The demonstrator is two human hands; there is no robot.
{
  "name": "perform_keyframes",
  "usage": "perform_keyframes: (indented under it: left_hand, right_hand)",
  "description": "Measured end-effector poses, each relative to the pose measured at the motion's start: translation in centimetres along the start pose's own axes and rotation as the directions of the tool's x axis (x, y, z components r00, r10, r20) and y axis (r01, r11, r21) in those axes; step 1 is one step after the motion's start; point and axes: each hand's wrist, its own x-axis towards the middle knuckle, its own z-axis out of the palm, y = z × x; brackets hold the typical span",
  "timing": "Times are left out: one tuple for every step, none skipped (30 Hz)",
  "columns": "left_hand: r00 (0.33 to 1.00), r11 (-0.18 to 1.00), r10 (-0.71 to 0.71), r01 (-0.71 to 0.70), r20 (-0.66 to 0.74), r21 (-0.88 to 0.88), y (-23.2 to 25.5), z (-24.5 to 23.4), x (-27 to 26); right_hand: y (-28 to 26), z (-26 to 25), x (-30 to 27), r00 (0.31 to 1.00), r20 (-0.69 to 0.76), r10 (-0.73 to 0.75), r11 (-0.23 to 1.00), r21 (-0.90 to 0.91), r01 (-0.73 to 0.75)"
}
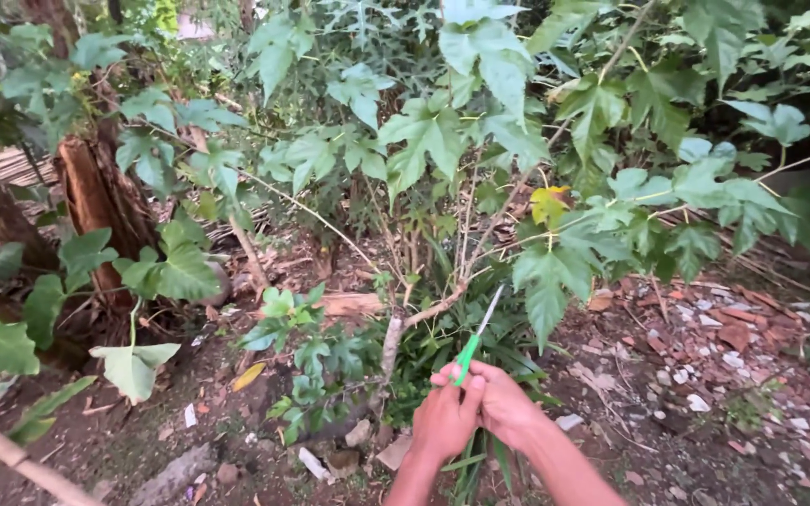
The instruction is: Pruning or harvesting leaves from a plant using scissors.
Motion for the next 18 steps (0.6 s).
perform_keyframes:
  left_hand:
    - [0.999, 0.999, -0.043, 0.043, 0.019, 0.003, 0.1, -0.4, -0.1]
    - [0.996, 0.996, -0.085, 0.084, 0.04, 0.006, 0.2, -0.7, -0.3]
    - [0.996, 0.997, -0.078, 0.078, 0.047, 0.006, -0.1, -0.6, -0.2]
    - [0.995, 0.996, -0.091, 0.091, 0.047, 0.002, -0.4, -0.5, -0.1]
    - [0.994, 0.995, -0.103, 0.104, 0.048, -0.003, -0.8, -0.4, 0.0]
    - [0.994, 0.995, -0.097, 0.098, 0.053, -0.002, -0.8, -0.4, 0.1]
    - [0.995, 0.996, -0.091, 0.092, 0.047, -0.009, -0.8, -0.4, 0.1]
    - [0.995, 0.996, -0.088, 0.089, 0.039, -0.014, -1.0, -0.5, 0.2]
    - [0.995, 0.996, -0.085, 0.086, 0.042, -0.013, -1.1, -0.4, 0.3]
    - [0.996, 0.997, -0.078, 0.079, 0.036, -0.02, -1.2, -0.4, 0.4]
    - [0.997, 0.997, -0.071, 0.072, 0.03, -0.027, -1.3, -0.5, 0.6]
    - [0.997, 0.997, -0.071, 0.071, 0.027, -0.029, -1.3, -0.5, 0.6]
    - [0.998, 0.997, -0.063, 0.064, 0.023, -0.032, -1.2, -0.5, 0.7]
    - [0.998, 0.998, -0.057, 0.057, 0.018, -0.036, -1.2, -0.6, 0.8]
    - [0.998, 0.998, -0.058, 0.058, 0.013, -0.037, -1.3, -0.8, 0.9]
    - [0.999, 0.998, -0.05, 0.051, 0.01, -0.049, -1.3, -1.0, 0.9]
    - [0.999, 0.997, -0.043, 0.043, 0.008, -0.06, -1.4, -1.2, 0.9]
    - [0.999, 0.997, -0.046, 0.046, 0.002, -0.062, -1.3, -1.6, 0.8]
  right_hand:
    - [0.1, 0.1, 0.2, 0.999, 0.038, -0.02, 1.0, -0.001, 0.02]
    - [0.3, 0.1, 0.3, 0.997, 0.074, -0.039, 0.999, -0.002, 0.039]
    - [0.2, 0.3, 0.1, 0.997, 0.065, -0.043, 0.999, 0.001, 0.043]
    - [0.1, 0.5, 0.0, 0.998, 0.054, -0.02, 0.999, -0.028, 0.022]
    - [0.0, 0.7, -0.2, 0.999, 0.043, 0.003, 0.998, -0.057, -0.001]
    - [0.1, 0.6, -0.1, 0.999, 0.037, -0.001, 0.998, -0.055, 0.003]
    - [0.1, 0.6, -0.1, 0.999, 0.045, -0.001, 0.998, -0.065, 0.004]
    - [0.2, 0.7, -0.1, 0.998, 0.057, 0.0, 0.997, -0.075, 0.004]
    - [0.1, 0.7, -0.1, 0.999, 0.054, -0.002, 0.997, -0.073, 0.006]
    - [0.0, 0.8, 0.0, 0.998, 0.06, -0.011, 0.997, -0.073, 0.015]
    - [-0.1, 1.0, 0.0, 0.998, 0.065, -0.02, 0.997, -0.074, 0.025]
    - [-0.3, 1.1, 0.0, 0.997, 0.068, -0.02, 0.997, -0.077, 0.026]
    - [-0.5, 1.2, -0.1, 0.999, 0.043, -0.004, 0.996, -0.09, 0.008]
    - [-0.7, 1.4, -0.1, 1.0, 0.019, 0.012, 0.995, -0.104, -0.01]
    - [-0.7, 1.4, 0.0, 1.0, 0.023, 0.012, 0.994, -0.107, -0.009]
    - [-0.8, 1.4, 0.1, 1.0, 0.023, 0.004, 0.994, -0.109, -0.001]
    - [-0.8, 1.4, 0.2, 1.0, 0.023, -0.005, 0.994, -0.111, 0.007]
    - [-0.7, 1.6, 0.3, 1.0, 0.028, -0.002, 0.993, -0.114, 0.006]
